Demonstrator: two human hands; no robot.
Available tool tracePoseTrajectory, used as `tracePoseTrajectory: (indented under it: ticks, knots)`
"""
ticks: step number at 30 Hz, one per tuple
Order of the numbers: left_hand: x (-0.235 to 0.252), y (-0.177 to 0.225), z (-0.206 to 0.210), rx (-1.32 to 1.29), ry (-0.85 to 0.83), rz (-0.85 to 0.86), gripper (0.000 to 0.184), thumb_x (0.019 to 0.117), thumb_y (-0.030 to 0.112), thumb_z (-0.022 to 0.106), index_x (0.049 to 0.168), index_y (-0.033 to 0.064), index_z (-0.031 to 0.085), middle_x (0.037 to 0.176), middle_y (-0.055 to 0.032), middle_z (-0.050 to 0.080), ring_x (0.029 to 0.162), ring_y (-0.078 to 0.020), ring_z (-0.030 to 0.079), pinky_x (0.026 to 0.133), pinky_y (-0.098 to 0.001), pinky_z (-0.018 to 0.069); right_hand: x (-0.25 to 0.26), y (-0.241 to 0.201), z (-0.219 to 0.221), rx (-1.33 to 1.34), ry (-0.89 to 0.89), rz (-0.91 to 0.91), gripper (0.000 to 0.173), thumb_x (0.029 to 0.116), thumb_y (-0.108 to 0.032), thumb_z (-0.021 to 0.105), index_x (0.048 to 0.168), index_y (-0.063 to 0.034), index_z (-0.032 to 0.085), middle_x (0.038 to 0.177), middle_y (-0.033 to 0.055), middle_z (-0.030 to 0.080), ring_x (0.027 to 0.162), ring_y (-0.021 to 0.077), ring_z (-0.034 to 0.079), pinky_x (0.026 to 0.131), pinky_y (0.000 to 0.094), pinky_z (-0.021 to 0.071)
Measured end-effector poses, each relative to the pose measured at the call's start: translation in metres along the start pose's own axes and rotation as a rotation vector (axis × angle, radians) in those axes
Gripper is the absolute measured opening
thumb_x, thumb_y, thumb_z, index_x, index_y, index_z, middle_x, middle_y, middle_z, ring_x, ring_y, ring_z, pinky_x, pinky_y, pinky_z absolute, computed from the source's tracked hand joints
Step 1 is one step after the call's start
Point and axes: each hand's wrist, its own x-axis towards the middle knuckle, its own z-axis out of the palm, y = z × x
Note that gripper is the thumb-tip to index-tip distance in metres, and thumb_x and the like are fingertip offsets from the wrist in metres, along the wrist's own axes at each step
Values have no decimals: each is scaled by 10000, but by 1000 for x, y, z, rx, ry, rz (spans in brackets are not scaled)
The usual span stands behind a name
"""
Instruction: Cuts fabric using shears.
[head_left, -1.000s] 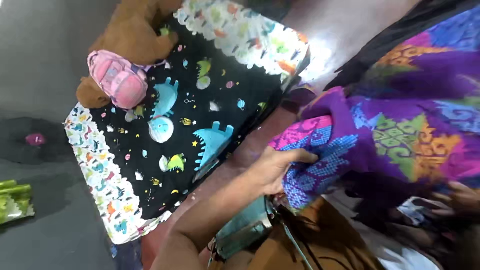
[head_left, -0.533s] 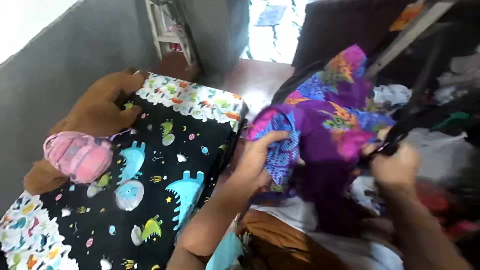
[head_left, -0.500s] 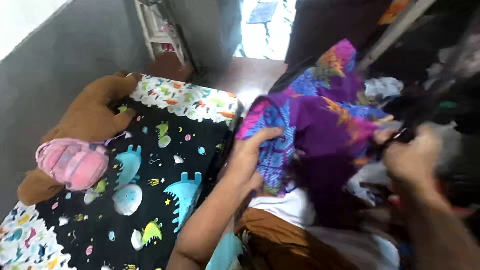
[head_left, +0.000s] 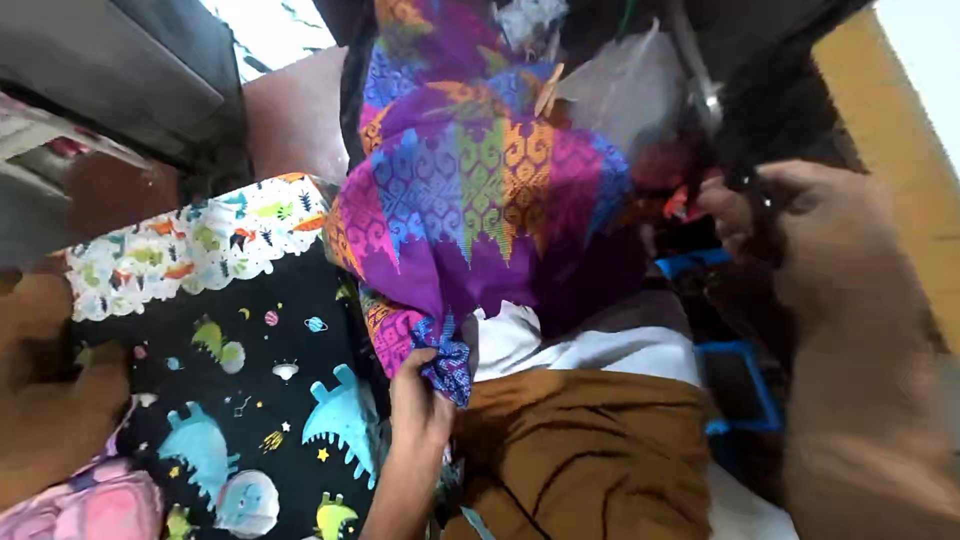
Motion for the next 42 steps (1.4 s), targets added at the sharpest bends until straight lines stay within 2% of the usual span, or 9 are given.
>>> tracePoseTrajectory:
  ticks: [4, 9, 12, 17, 22, 26, 31, 37, 42]
  knots:
    - [5, 10, -3, -25, -177, 7, 268, 1047, 240, 361, 1069, 97, 586, 924, -74, 705, 857, -171, 718, 742, -372, 622, -56, 18, 3, 182, -159, 53, 422, 882, -451, 706, 1158, -133, 670, 838, -79, 651, 631, -12, 587, 557, 187, 525]
    - [-4, 14, -2, 291, -203, -152, 137, 998, 130, 532, 1067, 85, 642, 903, -63, 739, 807, -126, 731, 723, -304, 632, -116, 36, 10, 465, -517, 101, 441, 838, -555, 745, 1114, -213, 709, 825, -180, 665, 659, -88, 590, 562, 111, 506]
    - [-5, 13, -2, 272, -245, -52, 151, 1021, 131, 522, 1115, 72, 623, 938, -83, 740, 841, -149, 740, 745, -329, 639, -141, 44, 4, 479, -644, 147, 511, 797, -628, 746, 1113, -227, 718, 843, -177, 678, 721, -96, 605, 614, 109, 514]
    - [-10, 15, 4, 239, -312, 93, 237, 1077, 235, 460, 1151, 84, 627, 990, -87, 749, 901, -158, 747, 785, -342, 643, -161, 51, -17, 592, -823, 167, 506, 861, -519, 745, 1209, -155, 688, 909, -128, 677, 785, -90, 604, 670, 116, 522]
    - [-14, 15, -7, 307, -375, 188, 416, 816, 296, 855, 1126, 97, 662, 977, -65, 763, 885, -155, 754, 786, -344, 647, -160, 45, -38, 516, -936, 321, 597, 846, -515, 758, 1172, -22, 674, 869, -82, 655, 767, -56, 602, 697, 141, 518]
    - [-19, 14, -7, 333, -274, 206, 359, 789, 69, 813, 1093, 46, 625, 916, -80, 758, 819, -153, 754, 736, -336, 650, -139, 19, -43, 304, -1022, 589, 464, 816, -112, 759, 1151, 171, 606, 872, 130, 662, 763, 67, 619, 754, 186, 514]
    - [-18, 17, -12, 298, -269, 175, 310, 827, 70, 780, 1092, 35, 623, 915, -99, 757, 819, -168, 757, 741, -349, 650, -136, 31, -40, 384, -1043, 468, 408, 848, -145, 731, 1117, 140, 618, 843, 51, 644, 755, 0, 608, 744, 140, 505]
    - [-15, 17, -14, 267, -270, 140, 279, 828, 61, 770, 1073, 31, 640, 915, -109, 757, 816, -174, 756, 739, -349, 648, -129, 48, -35, 446, -1064, 311, 574, 817, -415, 775, 1099, 71, 653, 831, -33, 647, 748, -59, 597, 698, 107, 493]
    - [-15, 19, -13, 254, -267, 121, 281, 824, 57, 769, 1070, 27, 635, 911, -111, 756, 810, -176, 756, 735, -352, 648, -120, 44, -30, 407, -1084, 241, 469, 790, -235, 770, 1106, 91, 651, 863, 4, 675, 777, -53, 611, 729, 126, 508]
